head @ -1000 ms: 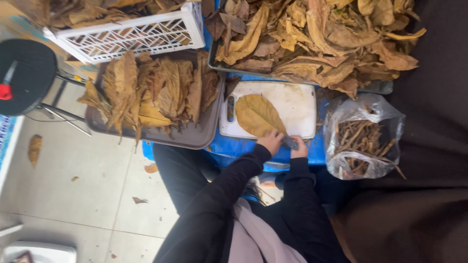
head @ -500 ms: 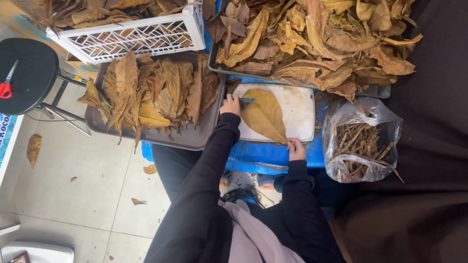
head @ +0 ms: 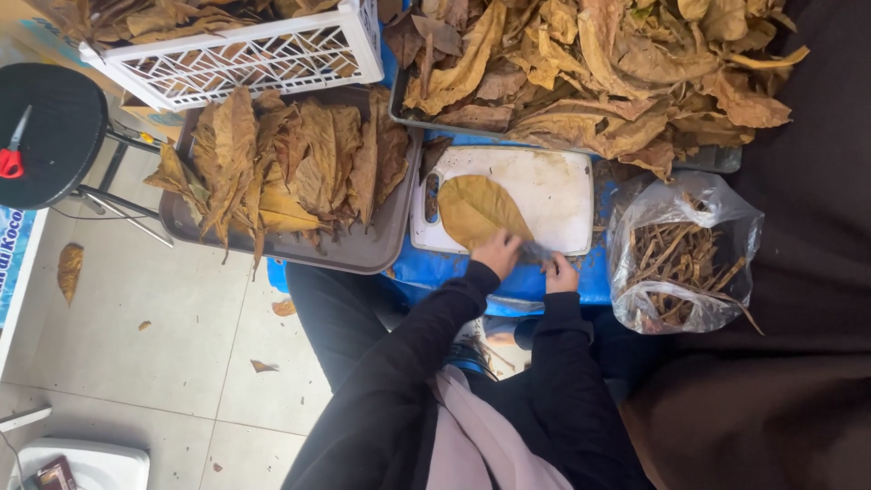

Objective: Flattening and cleaning dried leaves on a board using hands and a small tool.

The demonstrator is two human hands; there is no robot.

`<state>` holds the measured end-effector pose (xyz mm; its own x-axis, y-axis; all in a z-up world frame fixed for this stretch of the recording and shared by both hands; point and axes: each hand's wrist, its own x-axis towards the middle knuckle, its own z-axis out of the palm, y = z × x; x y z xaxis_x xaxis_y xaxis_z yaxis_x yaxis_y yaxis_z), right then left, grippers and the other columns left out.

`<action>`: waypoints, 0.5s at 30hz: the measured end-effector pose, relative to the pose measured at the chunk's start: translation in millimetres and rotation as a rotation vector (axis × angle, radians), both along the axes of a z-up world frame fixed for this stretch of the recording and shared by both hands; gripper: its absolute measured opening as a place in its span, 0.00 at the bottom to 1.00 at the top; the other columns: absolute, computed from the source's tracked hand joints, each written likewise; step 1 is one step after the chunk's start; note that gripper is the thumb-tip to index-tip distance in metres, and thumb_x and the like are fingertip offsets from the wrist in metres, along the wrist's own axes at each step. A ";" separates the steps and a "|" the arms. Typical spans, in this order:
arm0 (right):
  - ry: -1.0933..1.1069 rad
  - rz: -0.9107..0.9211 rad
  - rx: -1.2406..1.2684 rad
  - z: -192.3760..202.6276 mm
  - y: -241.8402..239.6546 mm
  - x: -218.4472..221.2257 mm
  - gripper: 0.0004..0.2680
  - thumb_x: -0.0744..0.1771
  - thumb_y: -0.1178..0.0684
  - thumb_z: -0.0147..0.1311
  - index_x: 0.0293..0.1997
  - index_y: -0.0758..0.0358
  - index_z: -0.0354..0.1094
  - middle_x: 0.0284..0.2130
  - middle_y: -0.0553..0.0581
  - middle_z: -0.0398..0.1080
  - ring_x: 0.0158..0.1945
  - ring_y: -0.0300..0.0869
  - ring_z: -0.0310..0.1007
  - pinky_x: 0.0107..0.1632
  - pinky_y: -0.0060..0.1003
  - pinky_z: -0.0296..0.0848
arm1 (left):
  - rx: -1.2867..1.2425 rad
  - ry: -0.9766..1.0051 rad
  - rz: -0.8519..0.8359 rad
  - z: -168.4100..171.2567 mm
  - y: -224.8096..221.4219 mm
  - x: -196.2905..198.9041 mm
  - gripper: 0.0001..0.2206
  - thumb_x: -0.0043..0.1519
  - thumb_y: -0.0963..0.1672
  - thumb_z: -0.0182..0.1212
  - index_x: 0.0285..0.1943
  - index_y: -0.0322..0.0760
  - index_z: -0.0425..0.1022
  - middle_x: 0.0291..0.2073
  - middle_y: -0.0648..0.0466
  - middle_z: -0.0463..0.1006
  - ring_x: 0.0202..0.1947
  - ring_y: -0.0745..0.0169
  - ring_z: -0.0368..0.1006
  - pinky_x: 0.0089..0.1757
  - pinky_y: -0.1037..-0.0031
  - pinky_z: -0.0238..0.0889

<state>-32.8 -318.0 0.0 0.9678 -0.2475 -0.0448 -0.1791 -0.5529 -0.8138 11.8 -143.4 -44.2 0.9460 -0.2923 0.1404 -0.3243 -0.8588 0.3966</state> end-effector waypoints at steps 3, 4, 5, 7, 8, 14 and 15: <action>0.005 0.013 -0.035 -17.9 -12.5 1.9 0.07 0.72 0.55 0.53 0.47 0.46 0.78 0.25 0.51 0.75 0.35 0.46 0.75 0.47 0.44 0.74 | 0.068 -0.074 0.089 5.1 35.4 32.3 0.17 0.59 0.50 0.62 0.55 0.55 0.63 0.51 0.54 0.65 0.37 0.52 0.79 0.31 0.61 0.76; -0.029 0.007 -0.039 -13.1 -11.4 0.3 0.06 0.71 0.56 0.54 0.47 0.48 0.78 0.25 0.52 0.75 0.35 0.47 0.75 0.48 0.45 0.74 | 0.117 -0.082 0.187 4.4 53.5 46.6 0.17 0.58 0.50 0.63 0.54 0.54 0.64 0.49 0.54 0.65 0.38 0.52 0.77 0.30 0.63 0.76; -0.064 0.000 -0.043 -8.3 -10.4 -1.2 0.06 0.71 0.56 0.54 0.47 0.50 0.79 0.24 0.52 0.75 0.36 0.48 0.76 0.48 0.46 0.74 | 0.164 -0.091 0.285 4.0 71.6 60.9 0.18 0.57 0.51 0.64 0.53 0.52 0.64 0.46 0.54 0.65 0.39 0.53 0.76 0.29 0.65 0.75; -0.084 -0.013 -0.044 2.2 -5.3 -2.1 0.07 0.71 0.57 0.54 0.47 0.50 0.79 0.24 0.52 0.75 0.35 0.48 0.75 0.48 0.45 0.74 | 0.242 -0.179 0.350 2.9 95.9 82.8 0.15 0.58 0.50 0.63 0.51 0.52 0.65 0.47 0.51 0.67 0.39 0.53 0.76 0.28 0.64 0.74; -0.120 -0.028 -0.051 8.7 -4.6 4.0 0.07 0.71 0.57 0.53 0.48 0.50 0.79 0.24 0.51 0.75 0.35 0.47 0.74 0.49 0.45 0.74 | 0.311 -0.282 0.415 4.3 105.9 101.5 0.13 0.59 0.50 0.61 0.50 0.51 0.67 0.48 0.49 0.70 0.39 0.52 0.75 0.27 0.63 0.73; -0.232 -0.182 -0.166 21.8 -1.6 10.9 0.07 0.72 0.56 0.52 0.47 0.47 0.77 0.31 0.50 0.74 0.41 0.51 0.74 0.53 0.48 0.73 | 0.373 -0.270 0.517 33.8 120.9 129.0 0.11 0.62 0.48 0.58 0.48 0.44 0.66 0.49 0.52 0.68 0.38 0.59 0.75 0.31 0.72 0.75; -0.234 -0.182 -0.165 29.3 3.6 15.2 0.07 0.72 0.56 0.52 0.47 0.47 0.77 0.31 0.50 0.74 0.41 0.51 0.74 0.53 0.48 0.73 | 0.372 -0.272 0.518 52.2 108.9 118.9 0.11 0.62 0.48 0.58 0.48 0.44 0.66 0.49 0.52 0.68 0.38 0.59 0.75 0.31 0.72 0.75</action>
